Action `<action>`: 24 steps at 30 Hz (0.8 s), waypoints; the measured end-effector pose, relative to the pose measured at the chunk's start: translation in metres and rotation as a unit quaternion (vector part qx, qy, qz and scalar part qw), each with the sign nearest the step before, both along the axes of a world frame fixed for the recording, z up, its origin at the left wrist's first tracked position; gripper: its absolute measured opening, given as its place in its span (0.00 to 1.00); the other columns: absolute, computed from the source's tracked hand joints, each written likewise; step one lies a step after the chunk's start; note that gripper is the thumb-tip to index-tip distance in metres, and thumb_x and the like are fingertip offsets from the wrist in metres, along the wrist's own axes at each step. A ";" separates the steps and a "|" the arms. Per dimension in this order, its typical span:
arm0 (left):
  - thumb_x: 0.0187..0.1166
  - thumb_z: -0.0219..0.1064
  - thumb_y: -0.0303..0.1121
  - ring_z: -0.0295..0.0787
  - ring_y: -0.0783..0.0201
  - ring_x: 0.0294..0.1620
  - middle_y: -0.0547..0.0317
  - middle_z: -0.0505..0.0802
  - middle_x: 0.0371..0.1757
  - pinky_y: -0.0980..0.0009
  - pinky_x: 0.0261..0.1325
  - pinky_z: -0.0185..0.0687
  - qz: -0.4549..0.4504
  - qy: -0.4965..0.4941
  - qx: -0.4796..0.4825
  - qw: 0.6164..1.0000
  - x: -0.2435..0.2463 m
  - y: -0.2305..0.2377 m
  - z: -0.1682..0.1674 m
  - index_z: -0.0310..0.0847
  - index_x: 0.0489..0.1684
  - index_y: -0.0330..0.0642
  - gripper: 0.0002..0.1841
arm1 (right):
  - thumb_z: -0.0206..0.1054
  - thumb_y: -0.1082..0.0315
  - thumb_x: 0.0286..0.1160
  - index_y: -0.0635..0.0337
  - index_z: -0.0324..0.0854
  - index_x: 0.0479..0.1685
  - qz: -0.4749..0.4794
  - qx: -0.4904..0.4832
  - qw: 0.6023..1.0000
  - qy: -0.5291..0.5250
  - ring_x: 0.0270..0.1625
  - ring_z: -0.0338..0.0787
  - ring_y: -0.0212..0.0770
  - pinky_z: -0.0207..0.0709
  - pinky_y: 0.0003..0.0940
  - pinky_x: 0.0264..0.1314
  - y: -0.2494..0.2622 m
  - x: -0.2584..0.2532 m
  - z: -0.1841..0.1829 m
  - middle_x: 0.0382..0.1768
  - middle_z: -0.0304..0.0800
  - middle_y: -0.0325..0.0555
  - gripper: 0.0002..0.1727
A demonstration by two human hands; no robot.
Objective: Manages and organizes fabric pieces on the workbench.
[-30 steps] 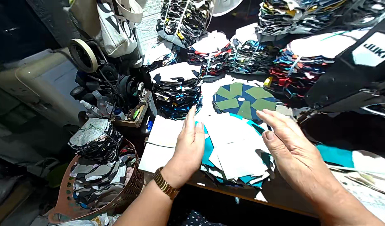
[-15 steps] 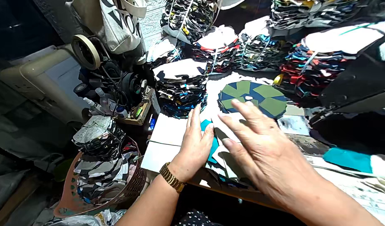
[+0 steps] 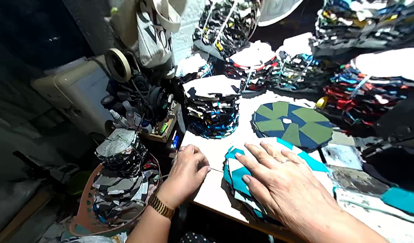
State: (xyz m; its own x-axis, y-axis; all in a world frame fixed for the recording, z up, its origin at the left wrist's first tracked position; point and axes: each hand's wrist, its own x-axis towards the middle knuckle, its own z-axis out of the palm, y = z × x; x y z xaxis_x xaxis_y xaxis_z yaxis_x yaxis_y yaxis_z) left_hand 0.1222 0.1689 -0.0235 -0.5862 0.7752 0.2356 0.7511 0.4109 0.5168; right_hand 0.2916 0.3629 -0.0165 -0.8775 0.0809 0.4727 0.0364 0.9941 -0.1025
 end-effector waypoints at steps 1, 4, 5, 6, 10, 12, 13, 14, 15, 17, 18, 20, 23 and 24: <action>0.75 0.75 0.47 0.80 0.60 0.64 0.64 0.87 0.55 0.57 0.67 0.78 0.008 -0.025 0.012 1.000 -0.003 -0.001 0.002 0.93 0.42 0.54 0.10 | 0.35 0.39 0.87 0.36 0.85 0.75 0.006 -0.003 1.000 0.000 0.86 0.71 0.59 0.60 0.73 0.82 0.002 0.000 0.000 0.81 0.79 0.44 0.35; 0.79 0.73 0.42 0.83 0.61 0.69 0.56 0.86 0.67 0.59 0.69 0.83 0.017 -0.130 0.116 0.985 -0.016 0.000 0.018 0.85 0.67 0.46 0.20 | 0.33 0.37 0.89 0.36 0.80 0.81 0.037 -0.042 0.998 -0.030 0.88 0.69 0.58 0.57 0.74 0.83 0.009 0.002 0.016 0.84 0.76 0.44 0.36; 0.81 0.70 0.37 0.84 0.60 0.69 0.54 0.85 0.69 0.58 0.68 0.84 0.027 -0.164 0.154 0.974 -0.020 0.000 0.027 0.82 0.71 0.44 0.21 | 0.33 0.36 0.89 0.35 0.77 0.83 0.046 -0.061 0.996 -0.037 0.88 0.69 0.57 0.57 0.74 0.83 0.012 0.001 0.027 0.84 0.75 0.43 0.36; 0.83 0.67 0.35 0.85 0.59 0.68 0.52 0.85 0.71 0.57 0.67 0.84 0.042 -0.196 0.187 0.962 -0.023 0.000 0.036 0.80 0.74 0.43 0.21 | 0.34 0.35 0.89 0.36 0.76 0.83 0.052 -0.079 0.995 -0.035 0.87 0.71 0.55 0.61 0.74 0.81 0.017 -0.002 0.040 0.84 0.75 0.43 0.36; 0.87 0.62 0.37 0.88 0.57 0.58 0.51 0.87 0.70 0.58 0.55 0.85 0.108 -0.296 0.253 0.915 -0.032 0.001 0.054 0.77 0.76 0.47 0.20 | 0.57 0.50 0.85 0.54 0.81 0.76 0.054 -0.100 0.993 0.042 0.67 0.88 0.55 0.83 0.62 0.61 0.034 -0.031 0.098 0.74 0.82 0.53 0.27; 0.88 0.61 0.39 0.87 0.58 0.55 0.51 0.87 0.69 0.59 0.52 0.83 0.114 -0.321 0.244 0.908 -0.035 0.008 0.053 0.76 0.77 0.48 0.21 | 0.68 0.61 0.78 0.63 0.81 0.73 0.078 -0.093 0.989 0.079 0.59 0.90 0.58 0.84 0.60 0.55 0.044 -0.057 0.114 0.69 0.84 0.59 0.25; 0.88 0.61 0.39 0.87 0.59 0.53 0.50 0.87 0.67 0.60 0.51 0.83 0.113 -0.328 0.237 0.907 -0.035 0.013 0.053 0.75 0.77 0.47 0.21 | 0.71 0.63 0.76 0.64 0.80 0.73 0.091 -0.090 0.988 0.082 0.59 0.90 0.58 0.84 0.60 0.56 0.047 -0.071 0.119 0.69 0.83 0.60 0.26; 0.88 0.60 0.38 0.88 0.58 0.53 0.48 0.87 0.67 0.58 0.52 0.84 0.111 -0.337 0.226 0.907 -0.034 0.017 0.055 0.75 0.78 0.46 0.21 | 0.74 0.64 0.74 0.65 0.79 0.74 0.105 -0.087 0.988 0.078 0.63 0.88 0.58 0.83 0.60 0.59 0.050 -0.085 0.122 0.71 0.81 0.61 0.29; 0.88 0.60 0.38 0.88 0.57 0.52 0.47 0.87 0.66 0.57 0.51 0.84 0.112 -0.346 0.218 0.905 -0.034 0.021 0.056 0.75 0.78 0.45 0.21 | 0.76 0.62 0.72 0.64 0.77 0.77 0.113 -0.082 0.988 0.062 0.69 0.85 0.59 0.80 0.61 0.65 0.052 -0.099 0.123 0.75 0.78 0.61 0.32; 0.88 0.58 0.31 0.86 0.57 0.51 0.43 0.86 0.63 0.58 0.53 0.82 0.123 -0.357 0.222 0.899 -0.037 0.033 0.058 0.74 0.77 0.38 0.20 | 0.81 0.58 0.65 0.64 0.75 0.80 0.131 -0.056 0.989 0.038 0.78 0.78 0.62 0.74 0.64 0.74 0.057 -0.127 0.120 0.79 0.75 0.62 0.40; 0.87 0.58 0.28 0.85 0.58 0.49 0.43 0.87 0.60 0.60 0.53 0.82 0.128 -0.354 0.231 0.897 -0.042 0.040 0.056 0.75 0.75 0.35 0.19 | 0.84 0.57 0.61 0.64 0.74 0.81 0.141 -0.033 0.989 0.029 0.81 0.74 0.64 0.70 0.65 0.78 0.058 -0.139 0.117 0.79 0.74 0.64 0.44; 0.85 0.59 0.26 0.87 0.60 0.49 0.43 0.88 0.59 0.63 0.53 0.84 0.131 -0.349 0.243 0.896 -0.054 0.051 0.046 0.76 0.72 0.32 0.18 | 0.86 0.50 0.53 0.64 0.70 0.84 0.153 0.024 0.988 0.006 0.84 0.70 0.68 0.65 0.67 0.82 0.063 -0.159 0.111 0.80 0.73 0.67 0.52; 0.82 0.61 0.25 0.86 0.61 0.46 0.44 0.88 0.55 0.64 0.50 0.83 0.133 -0.363 0.242 0.890 -0.060 0.056 0.042 0.77 0.69 0.32 0.18 | 0.92 0.50 0.43 0.61 0.65 0.87 0.151 0.044 0.987 -0.032 0.78 0.76 0.67 0.67 0.69 0.77 0.059 -0.173 0.105 0.77 0.74 0.67 0.62; 0.82 0.61 0.25 0.85 0.62 0.43 0.46 0.88 0.53 0.65 0.48 0.82 0.135 -0.367 0.241 0.888 -0.060 0.056 0.043 0.77 0.68 0.32 0.17 | 0.94 0.51 0.40 0.59 0.64 0.88 0.146 0.040 0.987 -0.043 0.77 0.78 0.66 0.68 0.69 0.76 0.058 -0.176 0.103 0.77 0.75 0.65 0.64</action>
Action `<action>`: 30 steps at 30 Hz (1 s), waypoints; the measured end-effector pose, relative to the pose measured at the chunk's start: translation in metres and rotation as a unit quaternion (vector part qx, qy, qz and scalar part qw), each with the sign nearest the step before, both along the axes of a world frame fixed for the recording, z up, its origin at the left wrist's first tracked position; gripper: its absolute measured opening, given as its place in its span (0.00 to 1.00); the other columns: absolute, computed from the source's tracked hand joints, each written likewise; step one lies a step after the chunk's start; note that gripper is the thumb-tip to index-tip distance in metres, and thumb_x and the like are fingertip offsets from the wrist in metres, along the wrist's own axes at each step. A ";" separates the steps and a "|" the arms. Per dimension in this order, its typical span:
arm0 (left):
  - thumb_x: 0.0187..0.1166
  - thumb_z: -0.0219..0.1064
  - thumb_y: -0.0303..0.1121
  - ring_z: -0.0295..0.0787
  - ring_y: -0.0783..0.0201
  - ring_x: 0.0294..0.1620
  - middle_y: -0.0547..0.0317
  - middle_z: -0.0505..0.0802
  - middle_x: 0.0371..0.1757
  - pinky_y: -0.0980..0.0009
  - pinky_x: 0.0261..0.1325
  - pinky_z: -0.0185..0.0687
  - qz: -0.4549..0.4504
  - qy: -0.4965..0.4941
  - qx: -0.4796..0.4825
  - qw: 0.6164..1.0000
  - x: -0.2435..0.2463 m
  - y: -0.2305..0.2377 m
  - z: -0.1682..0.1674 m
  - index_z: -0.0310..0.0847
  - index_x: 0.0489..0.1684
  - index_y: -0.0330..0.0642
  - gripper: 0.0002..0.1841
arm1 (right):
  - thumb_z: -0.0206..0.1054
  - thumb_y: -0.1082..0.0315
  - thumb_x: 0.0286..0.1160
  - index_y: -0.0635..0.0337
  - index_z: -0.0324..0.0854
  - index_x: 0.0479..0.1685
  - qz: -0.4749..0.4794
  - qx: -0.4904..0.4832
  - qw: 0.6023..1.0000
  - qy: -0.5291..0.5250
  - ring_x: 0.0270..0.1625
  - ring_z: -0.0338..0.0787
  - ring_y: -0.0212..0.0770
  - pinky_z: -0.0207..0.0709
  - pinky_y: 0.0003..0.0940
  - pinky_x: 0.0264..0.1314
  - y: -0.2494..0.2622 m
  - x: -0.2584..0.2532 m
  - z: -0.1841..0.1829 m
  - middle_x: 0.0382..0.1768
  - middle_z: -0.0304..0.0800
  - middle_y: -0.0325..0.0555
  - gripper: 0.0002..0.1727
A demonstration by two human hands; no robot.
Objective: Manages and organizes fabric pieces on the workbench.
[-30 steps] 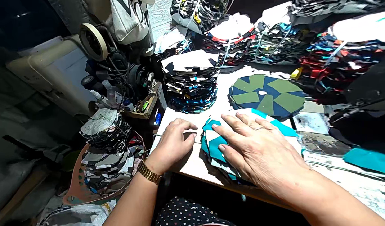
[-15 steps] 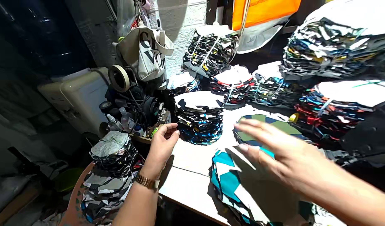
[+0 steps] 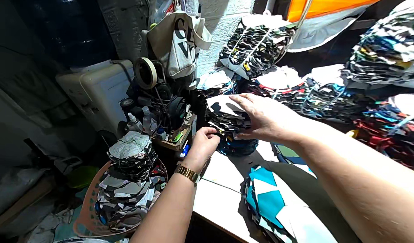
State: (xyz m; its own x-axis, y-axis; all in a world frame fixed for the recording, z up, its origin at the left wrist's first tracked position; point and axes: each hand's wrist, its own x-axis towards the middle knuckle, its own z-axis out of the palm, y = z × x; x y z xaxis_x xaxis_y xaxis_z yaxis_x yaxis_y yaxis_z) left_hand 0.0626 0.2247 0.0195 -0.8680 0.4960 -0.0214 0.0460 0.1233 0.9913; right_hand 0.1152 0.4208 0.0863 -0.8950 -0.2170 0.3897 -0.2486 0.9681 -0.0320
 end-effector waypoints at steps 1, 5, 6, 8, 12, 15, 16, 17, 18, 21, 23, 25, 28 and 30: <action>0.82 0.61 0.25 0.85 0.63 0.41 0.47 0.89 0.51 0.66 0.46 0.82 0.000 -0.005 0.000 1.000 0.000 0.000 0.001 0.77 0.68 0.33 0.17 | 0.94 0.51 0.39 0.58 0.64 0.88 -0.005 0.001 1.000 -0.008 0.77 0.77 0.65 0.69 0.69 0.75 0.000 -0.003 -0.003 0.78 0.74 0.63 0.64; 0.82 0.61 0.24 0.82 0.65 0.33 0.50 0.89 0.42 0.68 0.37 0.79 0.005 0.003 0.006 1.000 0.003 -0.001 0.003 0.78 0.67 0.35 0.16 | 0.92 0.51 0.43 0.58 0.71 0.83 0.007 -0.010 1.000 -0.008 0.76 0.79 0.65 0.73 0.67 0.72 0.003 -0.006 -0.006 0.77 0.77 0.61 0.57; 0.81 0.61 0.24 0.81 0.65 0.33 0.50 0.88 0.42 0.68 0.37 0.79 0.005 0.007 0.009 1.000 0.003 -0.002 0.003 0.79 0.65 0.36 0.15 | 0.92 0.52 0.45 0.59 0.72 0.82 0.015 -0.019 1.000 -0.009 0.75 0.80 0.65 0.74 0.67 0.72 0.005 -0.006 -0.004 0.75 0.78 0.62 0.54; 0.81 0.61 0.24 0.81 0.64 0.34 0.50 0.88 0.44 0.68 0.36 0.79 0.006 0.018 0.012 1.000 0.002 -0.002 0.001 0.83 0.60 0.36 0.13 | 0.90 0.56 0.51 0.58 0.73 0.81 0.024 -0.038 0.999 -0.022 0.72 0.83 0.64 0.74 0.68 0.71 0.006 -0.005 0.000 0.74 0.80 0.61 0.50; 0.81 0.61 0.26 0.86 0.62 0.41 0.50 0.90 0.52 0.64 0.40 0.82 -0.009 0.033 -0.007 0.999 0.003 0.000 0.000 0.86 0.57 0.38 0.12 | 0.82 0.57 0.63 0.55 0.73 0.82 0.017 -0.051 0.998 -0.040 0.67 0.87 0.61 0.77 0.70 0.64 0.005 -0.001 0.006 0.70 0.83 0.58 0.42; 0.83 0.61 0.25 0.85 0.64 0.42 0.51 0.90 0.58 0.67 0.38 0.80 -0.019 0.027 0.003 0.999 0.005 0.002 0.002 0.87 0.59 0.39 0.13 | 0.75 0.60 0.67 0.55 0.74 0.81 0.017 -0.041 0.998 -0.038 0.66 0.87 0.61 0.78 0.69 0.62 0.005 -0.001 0.006 0.72 0.82 0.57 0.36; 0.82 0.61 0.25 0.84 0.65 0.39 0.52 0.91 0.56 0.68 0.36 0.78 -0.017 0.029 0.010 0.999 0.005 0.003 0.002 0.87 0.59 0.39 0.13 | 0.74 0.61 0.69 0.55 0.74 0.81 0.016 -0.039 0.998 -0.037 0.65 0.88 0.61 0.79 0.69 0.61 0.005 -0.001 0.005 0.72 0.82 0.58 0.35; 0.82 0.61 0.25 0.83 0.66 0.36 0.52 0.91 0.54 0.69 0.34 0.76 -0.015 0.032 0.016 0.999 0.005 0.003 0.001 0.87 0.59 0.39 0.13 | 0.72 0.62 0.69 0.56 0.75 0.80 0.015 -0.041 0.998 -0.032 0.64 0.88 0.62 0.78 0.70 0.60 0.005 -0.001 0.004 0.72 0.83 0.59 0.34; 0.82 0.61 0.26 0.83 0.66 0.35 0.52 0.91 0.53 0.69 0.34 0.76 -0.012 0.033 0.020 0.999 0.004 0.003 0.001 0.88 0.59 0.40 0.13 | 0.71 0.62 0.69 0.57 0.75 0.80 0.013 -0.042 0.999 -0.026 0.63 0.89 0.62 0.78 0.70 0.59 0.005 -0.001 0.003 0.70 0.84 0.58 0.34; 0.82 0.63 0.27 0.82 0.67 0.32 0.53 0.91 0.44 0.69 0.32 0.75 0.004 0.030 0.030 0.999 0.004 0.003 0.004 0.87 0.59 0.40 0.12 | 0.70 0.66 0.71 0.57 0.76 0.79 0.004 -0.053 0.998 -0.016 0.63 0.89 0.62 0.77 0.71 0.60 0.005 -0.001 0.003 0.68 0.86 0.58 0.32; 0.81 0.62 0.26 0.80 0.68 0.29 0.54 0.90 0.39 0.70 0.31 0.74 0.012 0.033 0.048 0.998 0.006 0.004 0.005 0.86 0.61 0.38 0.14 | 0.70 0.66 0.73 0.57 0.74 0.81 -0.002 -0.057 0.998 -0.018 0.64 0.89 0.62 0.77 0.72 0.62 0.005 -0.002 0.003 0.67 0.87 0.58 0.32; 0.80 0.61 0.26 0.77 0.68 0.28 0.53 0.89 0.39 0.71 0.30 0.73 0.009 0.027 0.066 0.997 0.008 0.006 0.005 0.81 0.68 0.35 0.18 | 0.70 0.64 0.71 0.57 0.75 0.80 -0.003 -0.053 0.998 -0.018 0.63 0.89 0.61 0.78 0.70 0.62 0.005 -0.004 0.002 0.66 0.87 0.57 0.33; 0.82 0.61 0.26 0.74 0.69 0.25 0.52 0.89 0.43 0.73 0.27 0.69 -0.003 -0.005 0.081 0.997 0.010 0.009 0.008 0.74 0.78 0.35 0.24 | 0.78 0.57 0.67 0.63 0.78 0.73 -0.004 -0.024 1.000 -0.009 0.58 0.90 0.62 0.80 0.67 0.57 0.001 -0.005 -0.001 0.61 0.87 0.61 0.34; 0.81 0.62 0.26 0.72 0.70 0.23 0.52 0.88 0.39 0.74 0.24 0.67 -0.009 -0.013 0.089 0.996 0.012 0.011 0.010 0.71 0.80 0.35 0.26 | 0.83 0.57 0.62 0.65 0.79 0.70 -0.014 -0.014 1.000 0.001 0.57 0.90 0.63 0.81 0.67 0.57 -0.003 -0.006 -0.002 0.59 0.88 0.62 0.35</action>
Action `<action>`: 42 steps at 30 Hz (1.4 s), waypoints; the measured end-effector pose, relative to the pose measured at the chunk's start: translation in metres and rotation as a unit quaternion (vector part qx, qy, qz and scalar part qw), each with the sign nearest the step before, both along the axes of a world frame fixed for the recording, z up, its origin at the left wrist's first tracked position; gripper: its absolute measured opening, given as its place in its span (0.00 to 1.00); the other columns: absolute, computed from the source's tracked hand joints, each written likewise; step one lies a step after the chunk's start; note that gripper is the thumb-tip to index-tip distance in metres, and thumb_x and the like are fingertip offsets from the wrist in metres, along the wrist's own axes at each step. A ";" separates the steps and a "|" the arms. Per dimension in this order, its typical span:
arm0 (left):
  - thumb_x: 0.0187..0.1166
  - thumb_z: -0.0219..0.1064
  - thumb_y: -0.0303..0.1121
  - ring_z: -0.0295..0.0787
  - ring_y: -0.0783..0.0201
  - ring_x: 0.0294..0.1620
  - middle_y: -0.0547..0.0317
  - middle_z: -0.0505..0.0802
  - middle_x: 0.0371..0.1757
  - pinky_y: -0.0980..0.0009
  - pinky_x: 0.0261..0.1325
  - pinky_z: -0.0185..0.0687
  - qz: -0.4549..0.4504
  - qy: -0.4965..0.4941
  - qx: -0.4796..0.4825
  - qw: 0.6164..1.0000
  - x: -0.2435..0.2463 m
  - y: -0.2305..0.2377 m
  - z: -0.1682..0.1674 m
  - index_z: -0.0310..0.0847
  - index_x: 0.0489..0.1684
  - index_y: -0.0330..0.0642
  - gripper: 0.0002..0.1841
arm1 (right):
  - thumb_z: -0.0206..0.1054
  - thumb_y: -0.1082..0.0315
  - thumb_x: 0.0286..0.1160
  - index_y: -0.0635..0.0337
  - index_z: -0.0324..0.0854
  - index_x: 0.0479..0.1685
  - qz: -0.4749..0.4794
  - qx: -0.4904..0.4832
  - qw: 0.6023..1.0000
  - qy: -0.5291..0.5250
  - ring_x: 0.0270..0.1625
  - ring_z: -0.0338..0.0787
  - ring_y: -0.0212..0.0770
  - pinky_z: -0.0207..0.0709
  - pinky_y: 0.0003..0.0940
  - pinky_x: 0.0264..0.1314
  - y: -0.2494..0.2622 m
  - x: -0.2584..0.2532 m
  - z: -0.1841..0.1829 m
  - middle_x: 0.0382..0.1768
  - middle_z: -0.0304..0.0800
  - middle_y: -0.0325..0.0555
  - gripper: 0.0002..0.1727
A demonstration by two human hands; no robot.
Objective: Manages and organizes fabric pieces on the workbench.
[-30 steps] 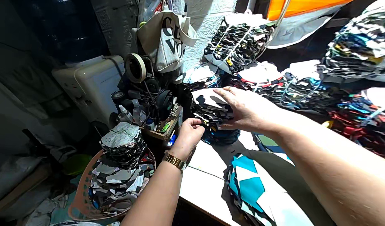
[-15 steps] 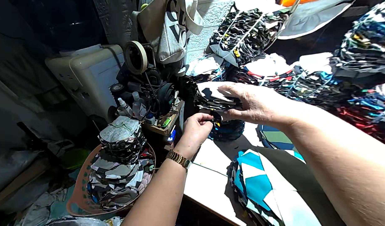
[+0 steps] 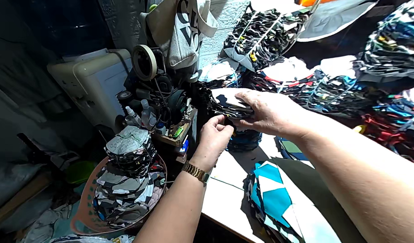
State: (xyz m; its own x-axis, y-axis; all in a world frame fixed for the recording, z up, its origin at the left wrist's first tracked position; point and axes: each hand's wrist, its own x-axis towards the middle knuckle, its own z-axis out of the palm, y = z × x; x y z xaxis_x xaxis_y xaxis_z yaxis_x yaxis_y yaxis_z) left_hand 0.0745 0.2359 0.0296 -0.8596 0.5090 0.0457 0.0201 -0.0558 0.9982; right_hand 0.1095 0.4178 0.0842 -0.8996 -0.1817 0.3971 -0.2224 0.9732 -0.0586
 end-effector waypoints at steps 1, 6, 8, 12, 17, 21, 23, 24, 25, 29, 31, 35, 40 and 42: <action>0.80 0.62 0.25 0.71 0.70 0.22 0.52 0.87 0.37 0.75 0.24 0.66 -0.004 0.000 0.005 1.000 0.001 0.001 0.001 0.70 0.81 0.35 0.27 | 0.83 0.58 0.63 0.66 0.80 0.68 -0.007 -0.002 1.000 0.004 0.57 0.91 0.63 0.81 0.67 0.58 -0.002 0.001 0.000 0.59 0.88 0.62 0.34; 0.81 0.61 0.23 0.76 0.70 0.24 0.52 0.88 0.40 0.76 0.24 0.70 -0.005 -0.004 0.032 0.999 0.007 0.002 0.008 0.69 0.83 0.37 0.27 | 0.73 0.62 0.75 0.63 0.85 0.59 -0.009 -0.024 0.999 0.019 0.52 0.93 0.61 0.81 0.68 0.52 -0.001 -0.002 0.000 0.52 0.91 0.58 0.19; 0.84 0.59 0.23 0.83 0.69 0.34 0.50 0.88 0.52 0.76 0.34 0.79 0.003 -0.040 0.057 0.998 0.010 0.001 0.016 0.70 0.80 0.37 0.23 | 0.71 0.65 0.77 0.60 0.87 0.60 -0.027 -0.040 0.999 0.006 0.53 0.93 0.61 0.80 0.70 0.54 0.000 -0.004 0.003 0.50 0.93 0.57 0.15; 0.89 0.52 0.23 0.88 0.62 0.53 0.46 0.85 0.64 0.69 0.58 0.83 0.028 -0.185 0.206 0.960 0.013 -0.001 0.040 0.67 0.77 0.32 0.20 | 0.67 0.66 0.80 0.59 0.88 0.55 -0.045 -0.080 0.996 0.006 0.48 0.92 0.61 0.78 0.69 0.52 0.011 -0.009 0.006 0.39 0.92 0.58 0.12; 0.88 0.51 0.29 0.76 0.45 0.75 0.37 0.74 0.78 0.57 0.76 0.75 0.017 -0.339 0.278 0.899 0.012 0.006 0.068 0.60 0.80 0.32 0.23 | 0.66 0.66 0.81 0.61 0.88 0.50 -0.052 -0.098 0.994 0.020 0.43 0.91 0.60 0.77 0.66 0.46 0.012 -0.009 0.006 0.34 0.90 0.57 0.10; 0.92 0.46 0.44 0.62 0.41 0.87 0.38 0.62 0.89 0.47 0.84 0.64 -0.005 -0.383 0.281 0.880 0.003 0.019 0.068 0.47 0.92 0.40 0.32 | 0.63 0.65 0.82 0.60 0.88 0.50 -0.050 -0.115 0.992 0.022 0.45 0.91 0.58 0.78 0.65 0.48 0.012 -0.008 0.003 0.35 0.91 0.56 0.11; 0.92 0.44 0.52 0.61 0.42 0.88 0.40 0.62 0.90 0.45 0.84 0.63 -0.005 -0.391 0.283 0.876 -0.002 0.026 0.069 0.46 0.93 0.42 0.35 | 0.62 0.65 0.82 0.61 0.88 0.50 -0.048 -0.114 0.992 0.034 0.45 0.92 0.58 0.78 0.65 0.48 0.014 -0.006 0.001 0.36 0.91 0.56 0.12; 0.91 0.43 0.56 0.62 0.43 0.87 0.40 0.64 0.89 0.45 0.83 0.64 -0.002 -0.398 0.282 0.873 -0.005 0.029 0.070 0.47 0.93 0.42 0.36 | 0.61 0.65 0.82 0.62 0.88 0.50 -0.047 -0.113 0.992 0.039 0.45 0.92 0.58 0.79 0.64 0.48 0.015 -0.006 0.000 0.36 0.91 0.56 0.12; 0.90 0.42 0.60 0.65 0.44 0.86 0.41 0.66 0.88 0.45 0.82 0.65 0.005 -0.408 0.284 0.868 -0.008 0.032 0.071 0.50 0.91 0.43 0.37 | 0.61 0.64 0.82 0.62 0.88 0.50 -0.045 -0.114 0.991 0.045 0.45 0.92 0.58 0.79 0.64 0.48 0.015 -0.005 -0.001 0.36 0.91 0.56 0.13; 0.86 0.38 0.69 0.66 0.42 0.85 0.43 0.68 0.87 0.40 0.79 0.68 0.031 -0.430 0.304 0.849 -0.018 0.042 0.072 0.52 0.91 0.46 0.43 | 0.60 0.62 0.83 0.58 0.88 0.61 -0.022 -0.109 0.991 0.068 0.48 0.93 0.57 0.81 0.65 0.52 0.011 -0.001 -0.004 0.40 0.93 0.55 0.17; 0.82 0.34 0.73 0.67 0.42 0.84 0.44 0.70 0.86 0.34 0.73 0.70 0.027 -0.427 0.290 0.856 -0.017 0.045 0.073 0.55 0.91 0.50 0.45 | 0.60 0.63 0.84 0.54 0.86 0.69 -0.010 -0.105 0.991 0.078 0.50 0.94 0.58 0.81 0.67 0.53 0.010 0.002 -0.005 0.43 0.94 0.55 0.19; 0.74 0.33 0.81 0.70 0.42 0.83 0.46 0.73 0.86 0.31 0.69 0.71 0.006 -0.408 0.262 0.874 -0.013 0.042 0.067 0.56 0.91 0.55 0.51 | 0.59 0.62 0.84 0.54 0.85 0.67 0.011 -0.073 0.991 0.110 0.47 0.94 0.59 0.83 0.66 0.48 0.008 0.012 -0.007 0.45 0.94 0.55 0.18; 0.71 0.50 0.80 0.74 0.49 0.82 0.53 0.79 0.80 0.37 0.75 0.73 -0.032 -0.355 0.349 0.867 -0.005 0.033 0.064 0.61 0.88 0.61 0.47 | 0.55 0.64 0.85 0.65 0.86 0.56 0.038 0.021 0.982 0.184 0.55 0.93 0.61 0.84 0.59 0.52 -0.015 0.033 0.003 0.52 0.92 0.60 0.18; 0.74 0.54 0.76 0.80 0.52 0.76 0.53 0.84 0.74 0.42 0.71 0.79 -0.044 -0.322 0.375 0.868 0.001 0.029 0.068 0.66 0.83 0.58 0.43 | 0.54 0.66 0.84 0.68 0.85 0.57 0.027 0.056 0.979 0.192 0.62 0.89 0.64 0.80 0.59 0.63 -0.025 0.043 0.008 0.58 0.90 0.63 0.18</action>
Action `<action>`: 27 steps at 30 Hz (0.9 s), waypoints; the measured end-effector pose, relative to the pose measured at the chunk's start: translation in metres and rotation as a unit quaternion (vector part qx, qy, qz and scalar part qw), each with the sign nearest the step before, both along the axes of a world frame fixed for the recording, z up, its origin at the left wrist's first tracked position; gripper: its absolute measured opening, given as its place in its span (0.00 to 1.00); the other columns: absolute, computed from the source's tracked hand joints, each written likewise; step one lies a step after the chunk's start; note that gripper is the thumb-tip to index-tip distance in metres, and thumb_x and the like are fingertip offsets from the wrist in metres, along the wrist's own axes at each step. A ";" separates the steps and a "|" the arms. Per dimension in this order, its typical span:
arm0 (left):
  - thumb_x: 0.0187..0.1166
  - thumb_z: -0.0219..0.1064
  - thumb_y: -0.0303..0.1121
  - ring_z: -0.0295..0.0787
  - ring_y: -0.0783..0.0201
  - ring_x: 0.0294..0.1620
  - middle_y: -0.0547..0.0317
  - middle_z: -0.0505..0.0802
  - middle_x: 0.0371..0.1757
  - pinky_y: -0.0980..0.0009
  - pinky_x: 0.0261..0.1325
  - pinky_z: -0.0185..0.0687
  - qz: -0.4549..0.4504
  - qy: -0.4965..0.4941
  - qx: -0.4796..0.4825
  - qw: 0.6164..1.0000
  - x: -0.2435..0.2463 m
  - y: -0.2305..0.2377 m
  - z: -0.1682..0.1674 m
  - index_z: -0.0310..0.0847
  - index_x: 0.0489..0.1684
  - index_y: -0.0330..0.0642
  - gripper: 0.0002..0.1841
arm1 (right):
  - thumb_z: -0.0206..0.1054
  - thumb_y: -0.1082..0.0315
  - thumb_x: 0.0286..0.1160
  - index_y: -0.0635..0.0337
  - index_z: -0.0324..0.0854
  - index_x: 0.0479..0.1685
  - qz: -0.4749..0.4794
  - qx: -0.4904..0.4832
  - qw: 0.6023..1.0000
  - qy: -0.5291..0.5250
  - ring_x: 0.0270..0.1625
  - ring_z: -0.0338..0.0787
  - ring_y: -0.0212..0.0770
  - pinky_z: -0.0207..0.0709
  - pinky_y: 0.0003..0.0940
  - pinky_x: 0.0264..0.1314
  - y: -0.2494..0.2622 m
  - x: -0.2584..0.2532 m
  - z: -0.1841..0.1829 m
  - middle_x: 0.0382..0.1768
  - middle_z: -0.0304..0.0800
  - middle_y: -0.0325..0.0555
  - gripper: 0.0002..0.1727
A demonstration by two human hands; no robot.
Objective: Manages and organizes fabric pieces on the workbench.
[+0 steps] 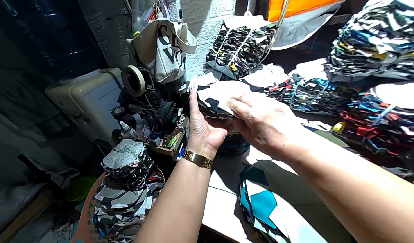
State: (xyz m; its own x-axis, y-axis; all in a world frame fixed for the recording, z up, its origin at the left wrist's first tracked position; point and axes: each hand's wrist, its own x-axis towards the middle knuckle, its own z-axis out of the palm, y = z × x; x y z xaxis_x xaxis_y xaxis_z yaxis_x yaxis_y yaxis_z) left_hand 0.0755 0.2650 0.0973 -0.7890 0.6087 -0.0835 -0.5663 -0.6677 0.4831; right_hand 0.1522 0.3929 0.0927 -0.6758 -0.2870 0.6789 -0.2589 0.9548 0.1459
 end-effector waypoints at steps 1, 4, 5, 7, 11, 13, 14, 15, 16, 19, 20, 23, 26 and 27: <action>0.75 0.56 0.73 0.82 0.52 0.74 0.53 0.85 0.72 0.43 0.70 0.81 0.001 0.016 0.010 1.000 0.004 -0.002 0.001 0.69 0.81 0.57 0.40 | 0.54 0.66 0.84 0.69 0.85 0.58 -0.008 0.008 1.000 0.003 0.65 0.88 0.66 0.79 0.60 0.66 -0.004 0.005 0.002 0.60 0.89 0.65 0.18; 0.83 0.63 0.55 0.88 0.55 0.65 0.53 0.89 0.63 0.49 0.65 0.85 0.002 0.044 0.040 0.998 0.014 -0.008 0.001 0.76 0.72 0.52 0.25 | 0.55 0.54 0.84 0.63 0.86 0.64 -0.013 0.018 1.000 -0.007 0.75 0.81 0.68 0.72 0.62 0.76 -0.017 0.024 0.010 0.67 0.86 0.65 0.24; 0.83 0.64 0.49 0.90 0.56 0.61 0.52 0.90 0.58 0.52 0.62 0.87 0.006 0.040 0.042 0.998 0.020 -0.011 0.003 0.78 0.67 0.49 0.20 | 0.55 0.48 0.82 0.60 0.86 0.66 -0.011 0.011 1.000 -0.016 0.78 0.78 0.67 0.68 0.62 0.80 -0.022 0.034 0.014 0.69 0.85 0.63 0.28; 0.81 0.65 0.42 0.92 0.56 0.53 0.52 0.92 0.51 0.53 0.54 0.90 0.002 0.023 0.017 1.000 0.032 -0.022 0.007 0.81 0.58 0.47 0.15 | 0.52 0.40 0.83 0.53 0.85 0.71 0.001 -0.035 0.999 -0.022 0.82 0.76 0.58 0.63 0.57 0.85 -0.026 0.058 0.026 0.73 0.84 0.54 0.33; 0.73 0.73 0.48 0.93 0.54 0.56 0.54 0.92 0.56 0.50 0.53 0.92 -0.055 0.012 -0.063 0.996 0.060 -0.053 0.011 0.81 0.64 0.53 0.22 | 0.55 0.48 0.89 0.53 0.81 0.75 0.019 -0.263 0.963 0.059 0.81 0.76 0.42 0.70 0.45 0.82 0.019 0.109 0.038 0.77 0.80 0.43 0.27; 0.73 0.73 0.47 0.94 0.54 0.54 0.52 0.93 0.54 0.51 0.52 0.93 -0.077 -0.001 -0.055 0.995 0.072 -0.061 0.012 0.83 0.62 0.51 0.21 | 0.46 0.38 0.91 0.43 0.76 0.77 0.004 -0.498 0.867 0.012 0.70 0.83 0.27 0.79 0.33 0.70 0.035 0.127 0.027 0.69 0.83 0.27 0.30; 0.73 0.73 0.46 0.94 0.55 0.53 0.52 0.93 0.53 0.52 0.51 0.93 -0.088 -0.001 -0.056 0.995 0.077 -0.062 0.013 0.83 0.60 0.51 0.20 | 0.41 0.33 0.89 0.39 0.77 0.73 0.006 -0.618 0.786 -0.030 0.57 0.88 0.24 0.83 0.29 0.57 0.029 0.134 0.025 0.57 0.87 0.23 0.31; 0.73 0.73 0.46 0.94 0.55 0.53 0.52 0.93 0.53 0.52 0.51 0.93 -0.101 0.002 -0.060 0.993 0.082 -0.062 0.014 0.83 0.60 0.50 0.20 | 0.36 0.29 0.86 0.38 0.79 0.63 0.008 -0.701 0.710 -0.067 0.43 0.90 0.23 0.85 0.25 0.42 0.019 0.141 0.025 0.44 0.90 0.24 0.34; 0.73 0.73 0.46 0.94 0.56 0.54 0.53 0.92 0.53 0.53 0.51 0.93 -0.113 0.013 -0.071 0.991 0.087 -0.062 0.013 0.82 0.60 0.51 0.20 | 0.34 0.27 0.85 0.39 0.80 0.51 0.020 -0.756 0.648 -0.087 0.30 0.89 0.24 0.84 0.22 0.30 0.007 0.148 0.026 0.32 0.90 0.26 0.35; 0.75 0.72 0.44 0.94 0.57 0.54 0.55 0.93 0.52 0.54 0.52 0.93 -0.140 0.044 -0.099 0.984 0.099 -0.058 0.011 0.83 0.59 0.52 0.17 | 0.35 0.29 0.86 0.40 0.86 0.45 0.105 -0.793 0.588 -0.120 0.38 0.94 0.26 0.90 0.25 0.39 -0.008 0.167 0.027 0.35 0.95 0.30 0.36; 0.76 0.70 0.42 0.94 0.55 0.54 0.52 0.93 0.52 0.52 0.53 0.92 -0.143 0.038 -0.098 0.984 0.101 -0.054 0.012 0.83 0.58 0.48 0.16 | 0.38 0.32 0.88 0.40 0.87 0.48 0.109 -0.784 0.602 -0.102 0.42 0.95 0.26 0.91 0.27 0.43 -0.010 0.170 0.030 0.38 0.97 0.29 0.34; 0.81 0.64 0.37 0.92 0.51 0.53 0.46 0.91 0.50 0.48 0.53 0.90 -0.165 0.040 -0.088 0.982 0.107 -0.043 0.015 0.81 0.56 0.43 0.12 | 0.53 0.39 0.87 0.35 0.78 0.64 0.046 -0.707 0.701 -0.085 0.51 0.92 0.21 0.90 0.24 0.49 0.000 0.175 0.027 0.51 0.92 0.21 0.20; 0.80 0.64 0.30 0.92 0.53 0.48 0.46 0.91 0.46 0.52 0.51 0.91 -0.150 0.057 -0.094 0.983 0.115 -0.033 0.015 0.79 0.52 0.40 0.08 | 0.63 0.55 0.84 0.40 0.71 0.73 0.021 -0.678 0.732 -0.068 0.43 0.91 0.21 0.88 0.19 0.44 0.009 0.179 0.018 0.48 0.88 0.23 0.21; 0.79 0.65 0.28 0.92 0.54 0.47 0.46 0.90 0.45 0.53 0.51 0.91 -0.143 0.064 -0.100 0.983 0.117 -0.031 0.015 0.79 0.52 0.40 0.08 | 0.64 0.60 0.84 0.42 0.70 0.76 0.008 -0.680 0.731 -0.058 0.42 0.91 0.22 0.88 0.20 0.43 0.010 0.181 0.014 0.47 0.89 0.25 0.22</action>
